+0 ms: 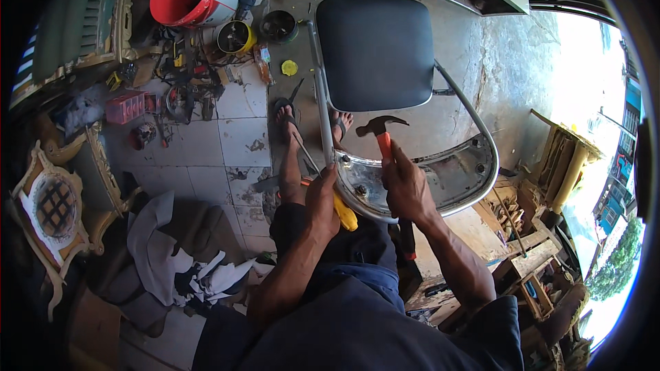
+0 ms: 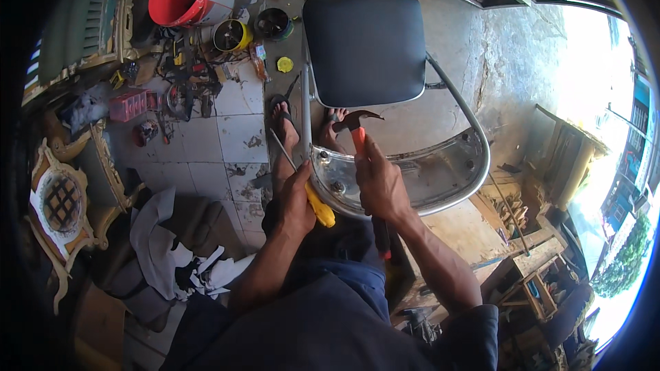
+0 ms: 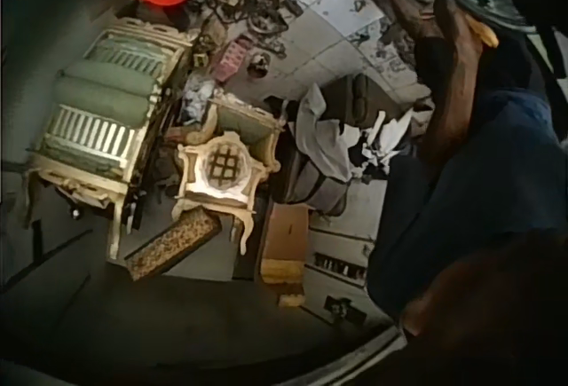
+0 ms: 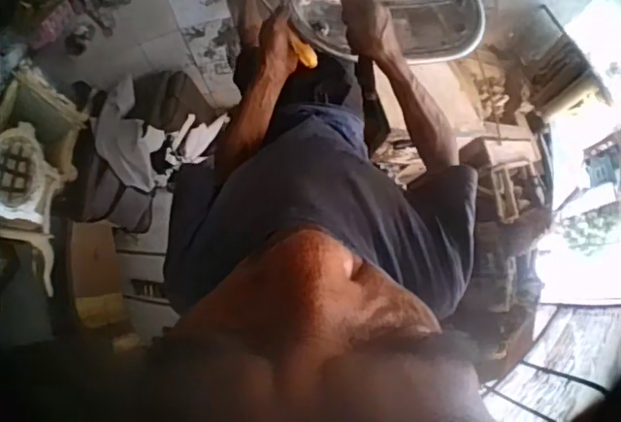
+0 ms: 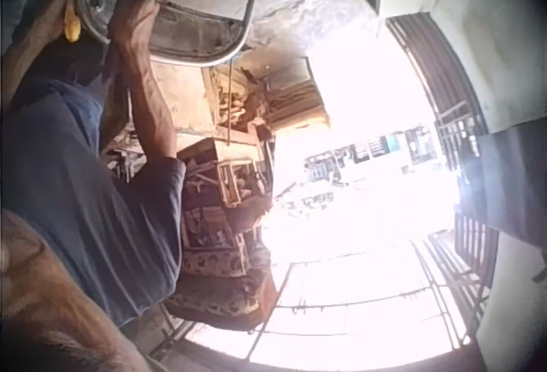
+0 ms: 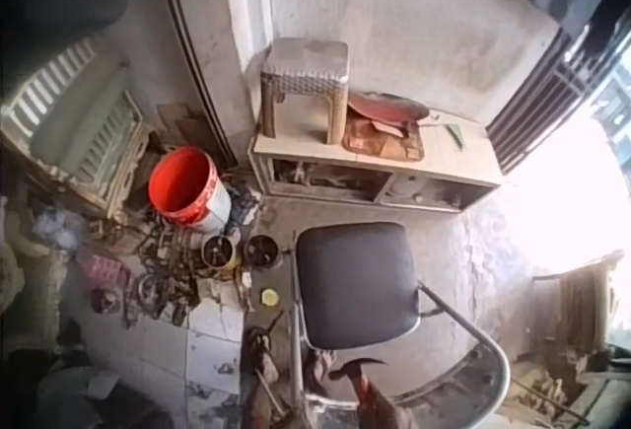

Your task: The person brings a metal chair into the workshop and repairs the metal frame, using pliers, a screwdriver, and a hammer to remove and replace components before finishing with an angle grinder.

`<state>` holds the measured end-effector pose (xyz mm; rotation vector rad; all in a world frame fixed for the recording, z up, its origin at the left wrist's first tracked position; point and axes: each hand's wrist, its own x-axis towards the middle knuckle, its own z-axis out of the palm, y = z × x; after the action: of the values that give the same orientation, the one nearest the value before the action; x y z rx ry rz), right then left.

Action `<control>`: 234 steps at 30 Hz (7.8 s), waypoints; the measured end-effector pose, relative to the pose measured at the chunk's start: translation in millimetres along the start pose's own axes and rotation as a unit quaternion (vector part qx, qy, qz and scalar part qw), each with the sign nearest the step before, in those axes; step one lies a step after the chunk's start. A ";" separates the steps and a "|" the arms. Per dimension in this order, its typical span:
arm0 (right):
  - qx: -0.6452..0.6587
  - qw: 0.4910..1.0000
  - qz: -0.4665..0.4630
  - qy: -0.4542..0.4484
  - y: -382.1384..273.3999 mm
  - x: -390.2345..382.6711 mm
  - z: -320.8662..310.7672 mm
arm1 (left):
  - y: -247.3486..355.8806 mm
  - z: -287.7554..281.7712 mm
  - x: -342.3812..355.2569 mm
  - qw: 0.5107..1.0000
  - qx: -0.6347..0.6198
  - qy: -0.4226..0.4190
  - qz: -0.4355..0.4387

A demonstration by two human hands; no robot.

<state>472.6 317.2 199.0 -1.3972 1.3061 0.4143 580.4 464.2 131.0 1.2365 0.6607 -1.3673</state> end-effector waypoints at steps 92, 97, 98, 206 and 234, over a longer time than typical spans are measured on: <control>-0.125 0.886 0.154 0.419 139.1 -126.4 -140.5 | 129.1 -2.2 -35.5 0.905 0.354 0.176 0.157; 0.313 0.719 0.273 0.558 246.5 -184.6 -43.7 | 141.5 63.8 -62.0 0.907 0.382 0.048 0.172; 0.452 0.626 0.267 0.577 227.6 -186.5 -23.3 | 136.7 80.3 -70.1 0.901 0.405 -0.014 0.158; 0.514 0.768 -0.148 0.353 249.5 -80.8 65.5 | -38.9 210.3 -43.0 0.657 0.694 -0.281 0.091; 0.508 0.832 -0.183 0.128 301.4 -75.9 -7.3 | -64.3 219.4 -57.7 0.704 0.671 -0.065 0.222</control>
<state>188.1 417.2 123.3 -0.7342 1.1309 -0.6917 445.3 299.3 231.8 2.1610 -0.9686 -1.4246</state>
